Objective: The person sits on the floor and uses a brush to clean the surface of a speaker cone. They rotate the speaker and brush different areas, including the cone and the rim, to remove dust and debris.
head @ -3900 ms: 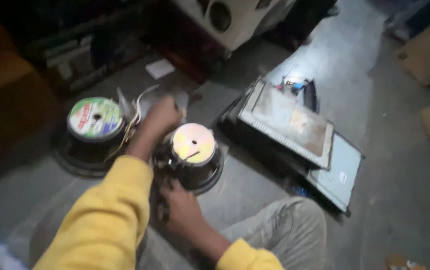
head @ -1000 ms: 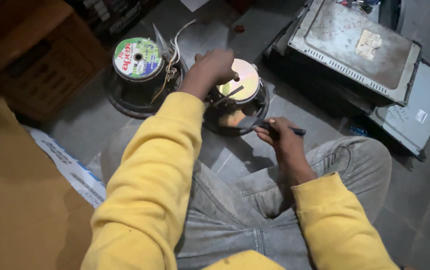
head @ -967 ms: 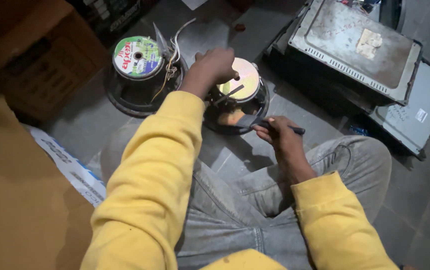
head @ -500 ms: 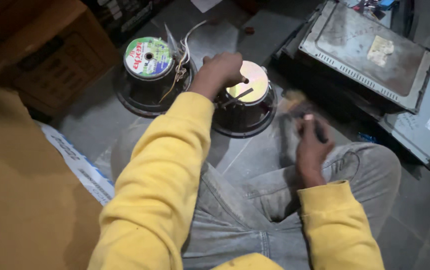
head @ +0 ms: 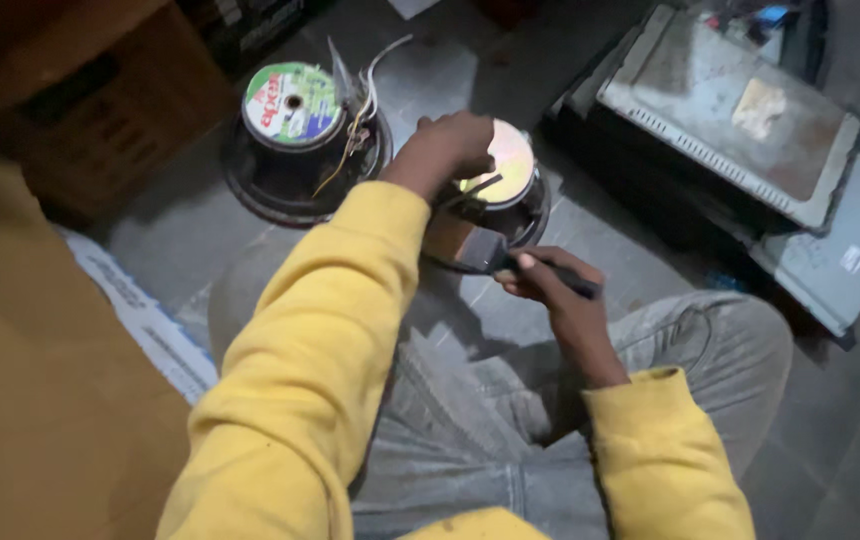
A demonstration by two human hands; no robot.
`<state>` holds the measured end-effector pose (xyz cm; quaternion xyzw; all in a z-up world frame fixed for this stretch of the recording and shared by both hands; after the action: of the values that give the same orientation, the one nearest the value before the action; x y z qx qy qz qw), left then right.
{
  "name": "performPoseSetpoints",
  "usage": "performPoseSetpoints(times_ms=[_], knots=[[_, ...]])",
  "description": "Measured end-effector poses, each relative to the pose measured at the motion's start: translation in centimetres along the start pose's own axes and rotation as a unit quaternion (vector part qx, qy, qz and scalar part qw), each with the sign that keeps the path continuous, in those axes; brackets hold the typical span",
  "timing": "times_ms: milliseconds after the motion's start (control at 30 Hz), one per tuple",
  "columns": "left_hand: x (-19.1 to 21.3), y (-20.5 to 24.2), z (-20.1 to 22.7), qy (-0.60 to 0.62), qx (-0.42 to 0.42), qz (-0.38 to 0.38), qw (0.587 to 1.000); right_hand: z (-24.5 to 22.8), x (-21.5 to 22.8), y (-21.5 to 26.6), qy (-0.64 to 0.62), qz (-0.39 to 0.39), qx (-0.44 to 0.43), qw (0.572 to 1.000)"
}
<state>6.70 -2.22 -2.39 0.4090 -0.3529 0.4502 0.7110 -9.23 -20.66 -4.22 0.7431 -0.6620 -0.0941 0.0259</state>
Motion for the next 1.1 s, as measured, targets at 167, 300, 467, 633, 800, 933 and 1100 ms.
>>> performPoseSetpoints(times_ms=[167, 300, 467, 633, 800, 933, 1100], knots=[[0.2, 0.4, 0.4, -0.001, 0.002, -0.005, 1.000, -1.8, 0.2, 0.2, 0.149, 0.108, 0.100, 0.978], [0.0, 0.4, -0.5, 0.005, 0.014, -0.008, 1.000, -3.5, 0.1, 1.5, 0.330, 0.178, 0.223, 0.900], [0.6, -0.4, 0.2, 0.009, 0.008, 0.001, 1.000, -1.7, -0.4, 1.3, 0.230, 0.071, 0.101, 0.965], [0.1, -0.5, 0.1, -0.004, 0.012, 0.001, 1.000, -0.9, -1.8, 2.1, 0.085, 0.007, 0.100, 0.991], [0.1, 0.1, 0.3, 0.001, 0.003, 0.008, 1.000, -1.6, -3.2, 3.1, 0.366, -0.027, 0.149, 0.918], [0.6, 0.1, 0.1, 0.002, 0.013, 0.015, 1.000, -1.3, -2.7, 2.6, 0.308, -0.009, 0.075, 0.948], [0.3, 0.0, 0.3, 0.004, 0.021, -0.005, 1.000, -2.5, -2.4, 2.9, 0.387, 0.006, 0.149, 0.910]])
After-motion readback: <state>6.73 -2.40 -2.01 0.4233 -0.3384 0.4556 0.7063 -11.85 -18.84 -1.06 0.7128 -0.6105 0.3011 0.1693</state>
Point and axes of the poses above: each hand's wrist, its own y-axis away from the middle knuckle, its own x-axis out of the back of the hand, z = x × y, the point moved 7 cm from there along -y, towards the middle knuckle, and after that the axes turned 1 degree about y, right-handed, at the moved point
